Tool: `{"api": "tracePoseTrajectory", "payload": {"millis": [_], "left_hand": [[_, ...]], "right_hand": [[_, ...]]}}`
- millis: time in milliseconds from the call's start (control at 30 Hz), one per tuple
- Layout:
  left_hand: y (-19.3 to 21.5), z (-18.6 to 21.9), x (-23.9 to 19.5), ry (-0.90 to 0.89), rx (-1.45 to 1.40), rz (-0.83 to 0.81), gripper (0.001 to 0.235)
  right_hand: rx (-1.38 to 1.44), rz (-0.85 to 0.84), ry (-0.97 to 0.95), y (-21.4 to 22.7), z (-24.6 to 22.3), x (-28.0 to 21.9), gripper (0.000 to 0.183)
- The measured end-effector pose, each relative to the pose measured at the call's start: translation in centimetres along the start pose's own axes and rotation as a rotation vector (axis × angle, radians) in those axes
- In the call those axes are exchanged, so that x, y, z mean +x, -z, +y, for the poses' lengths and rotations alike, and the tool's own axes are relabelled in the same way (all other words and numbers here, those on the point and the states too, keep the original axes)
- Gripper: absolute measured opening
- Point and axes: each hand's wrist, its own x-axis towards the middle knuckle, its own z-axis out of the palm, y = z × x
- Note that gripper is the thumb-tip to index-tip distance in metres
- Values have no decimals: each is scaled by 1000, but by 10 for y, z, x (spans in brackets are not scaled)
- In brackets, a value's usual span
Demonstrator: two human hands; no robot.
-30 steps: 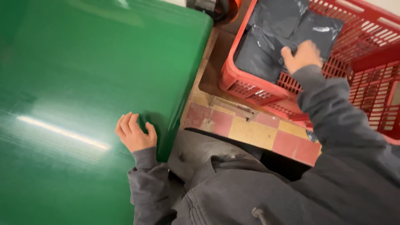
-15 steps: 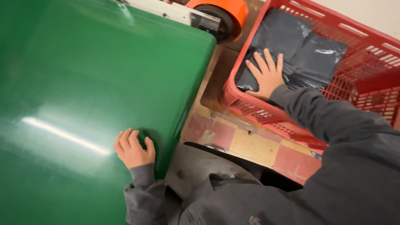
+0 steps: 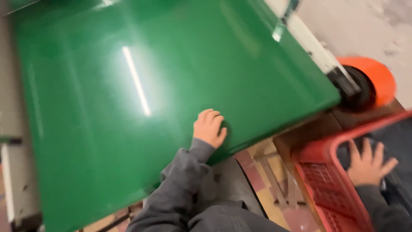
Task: Folding and stacking gray plastic bags on a conveyor belt and placing them into a crate.
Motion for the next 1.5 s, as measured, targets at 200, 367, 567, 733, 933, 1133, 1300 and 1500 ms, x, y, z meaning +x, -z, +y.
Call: {"api": "tracePoseTrajectory", "payload": {"millis": [200, 367, 567, 733, 933, 1133, 1300, 1500], "left_hand": [[-15, -6, -12, 28, -16, 16, 37], [-20, -7, -14, 25, -41, 13, 35], [-23, -8, -13, 12, -56, 60, 33], [-35, -11, -14, 47, -56, 20, 31], [-36, -11, -14, 44, -55, 48, 32], [-37, -10, -15, 53, -85, 63, 30], [-41, -12, -19, 74, -100, 49, 31], [26, -7, -72, 64, -424, -1, 27]], "right_hand": [[84, -28, -76, 3, -6, 0, 83], [-104, 122, 29, -6, -2, 0, 73], [-187, 184, -81, -42, 10, -9, 69], [-190, 186, -82, -43, 14, -4, 69], [-403, 151, -33, -54, 32, -7, 69], [-345, 441, 101, -74, 52, 14, 34], [68, 56, -100, -43, 93, 69, 43], [511, -53, -194, -3, 102, 75, 38]]}}
